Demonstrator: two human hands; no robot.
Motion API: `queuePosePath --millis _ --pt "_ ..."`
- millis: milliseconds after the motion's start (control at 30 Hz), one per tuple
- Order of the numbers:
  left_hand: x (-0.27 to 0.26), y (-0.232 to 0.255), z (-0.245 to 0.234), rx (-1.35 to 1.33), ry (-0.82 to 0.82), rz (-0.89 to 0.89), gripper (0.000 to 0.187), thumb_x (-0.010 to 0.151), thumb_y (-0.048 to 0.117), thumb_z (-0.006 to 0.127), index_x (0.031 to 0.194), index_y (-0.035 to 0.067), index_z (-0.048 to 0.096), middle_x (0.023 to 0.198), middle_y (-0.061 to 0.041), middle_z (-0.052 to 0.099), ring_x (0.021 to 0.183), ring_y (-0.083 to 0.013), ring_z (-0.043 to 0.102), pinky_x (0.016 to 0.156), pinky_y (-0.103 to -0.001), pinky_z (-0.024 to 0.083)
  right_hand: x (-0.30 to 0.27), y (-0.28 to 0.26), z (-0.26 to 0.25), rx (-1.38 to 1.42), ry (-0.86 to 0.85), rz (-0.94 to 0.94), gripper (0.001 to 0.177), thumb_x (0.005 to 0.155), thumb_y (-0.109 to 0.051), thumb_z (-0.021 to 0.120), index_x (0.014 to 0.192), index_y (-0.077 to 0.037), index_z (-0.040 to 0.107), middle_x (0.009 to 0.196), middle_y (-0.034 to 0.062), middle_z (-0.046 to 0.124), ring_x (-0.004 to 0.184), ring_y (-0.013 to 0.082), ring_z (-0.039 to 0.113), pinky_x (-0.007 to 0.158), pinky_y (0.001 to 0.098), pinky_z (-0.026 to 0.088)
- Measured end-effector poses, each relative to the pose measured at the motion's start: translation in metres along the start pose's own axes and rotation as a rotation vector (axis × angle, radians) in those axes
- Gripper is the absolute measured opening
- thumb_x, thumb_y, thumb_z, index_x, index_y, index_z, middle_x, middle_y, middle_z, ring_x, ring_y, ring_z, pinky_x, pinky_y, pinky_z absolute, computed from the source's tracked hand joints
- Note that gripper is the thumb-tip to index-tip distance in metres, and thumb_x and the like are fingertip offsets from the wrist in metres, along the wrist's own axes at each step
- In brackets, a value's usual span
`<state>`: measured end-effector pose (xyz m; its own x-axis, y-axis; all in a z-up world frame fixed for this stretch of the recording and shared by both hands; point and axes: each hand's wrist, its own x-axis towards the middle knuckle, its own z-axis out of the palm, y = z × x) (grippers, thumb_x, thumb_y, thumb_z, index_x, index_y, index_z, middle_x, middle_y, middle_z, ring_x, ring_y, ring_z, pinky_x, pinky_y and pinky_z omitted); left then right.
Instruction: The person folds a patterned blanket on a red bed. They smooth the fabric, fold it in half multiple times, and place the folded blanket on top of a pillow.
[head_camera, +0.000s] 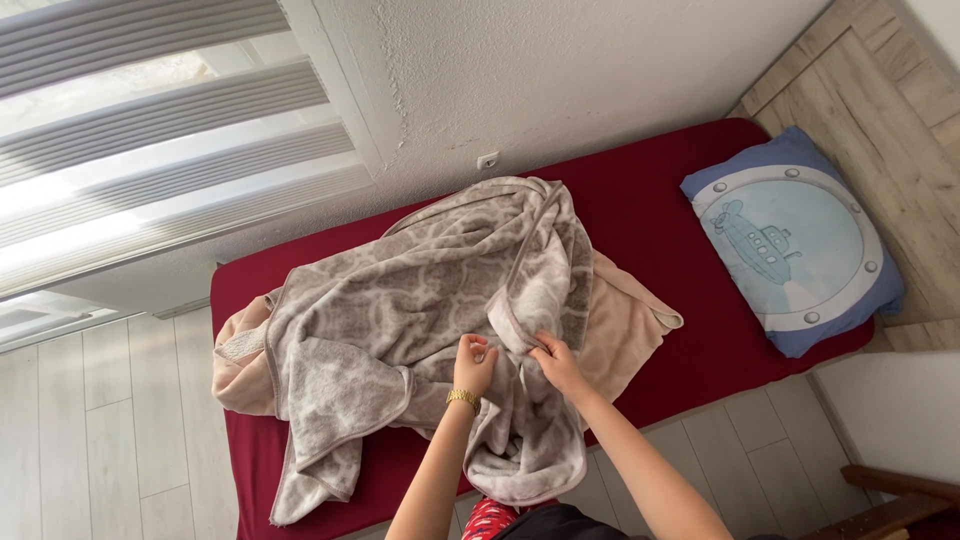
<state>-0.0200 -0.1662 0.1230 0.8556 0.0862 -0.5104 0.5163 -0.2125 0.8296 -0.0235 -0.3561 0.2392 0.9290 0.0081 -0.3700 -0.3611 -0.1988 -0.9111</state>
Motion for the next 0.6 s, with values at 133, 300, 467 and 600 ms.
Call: queuePosePath --millis 133,300,467,600 --pt "0.011 0.011 0.015 -0.337 0.104 -0.152 0.033 0.083 0.032 0.085 0.103 0.021 0.062 0.092 0.0 0.075 0.081 -0.0146 0.066 0.07 -0.03 0.057 -0.008 0.007 -0.007 -0.02 -0.045 -0.241 0.018 0.081 0.01 0.056 0.086 0.003 0.073 0.115 0.016 0.069 0.12 0.031 0.06 0.109 0.0479 0.041" --pt "-0.026 0.091 0.014 -0.657 -0.017 -0.167 0.036 0.077 0.008 0.09 0.105 0.007 0.066 0.084 -0.004 0.069 0.072 -0.019 0.07 0.063 -0.029 0.063 -0.039 -0.075 -0.007 -0.121 -0.224 -0.025 0.101 0.087 -0.03 0.084 0.159 0.002 0.022 0.163 0.0295 0.028 0.151 0.0418 0.027 0.124 0.0582 0.026" --pt "-0.025 0.091 0.026 -0.638 -0.143 -0.104 0.045 0.069 -0.001 0.091 0.107 0.005 0.07 0.083 -0.002 0.07 0.072 -0.0124 0.071 0.064 -0.024 0.062 -0.027 -0.073 -0.017 -0.161 -0.091 -0.071 0.079 0.102 -0.051 0.057 0.148 0.009 0.036 0.139 0.0288 0.053 0.13 0.0353 0.05 0.103 0.0533 0.044" --pt "-0.043 0.131 0.017 -0.574 -0.127 -0.066 0.045 0.069 0.002 0.091 0.11 0.006 0.072 0.086 -0.002 0.073 0.073 -0.0093 0.07 0.063 -0.021 0.062 -0.005 -0.023 -0.024 -0.328 -0.007 -0.224 0.05 0.112 -0.033 0.041 0.127 0.01 0.061 0.075 0.0141 0.067 0.063 0.0141 0.055 0.055 0.0302 0.046"
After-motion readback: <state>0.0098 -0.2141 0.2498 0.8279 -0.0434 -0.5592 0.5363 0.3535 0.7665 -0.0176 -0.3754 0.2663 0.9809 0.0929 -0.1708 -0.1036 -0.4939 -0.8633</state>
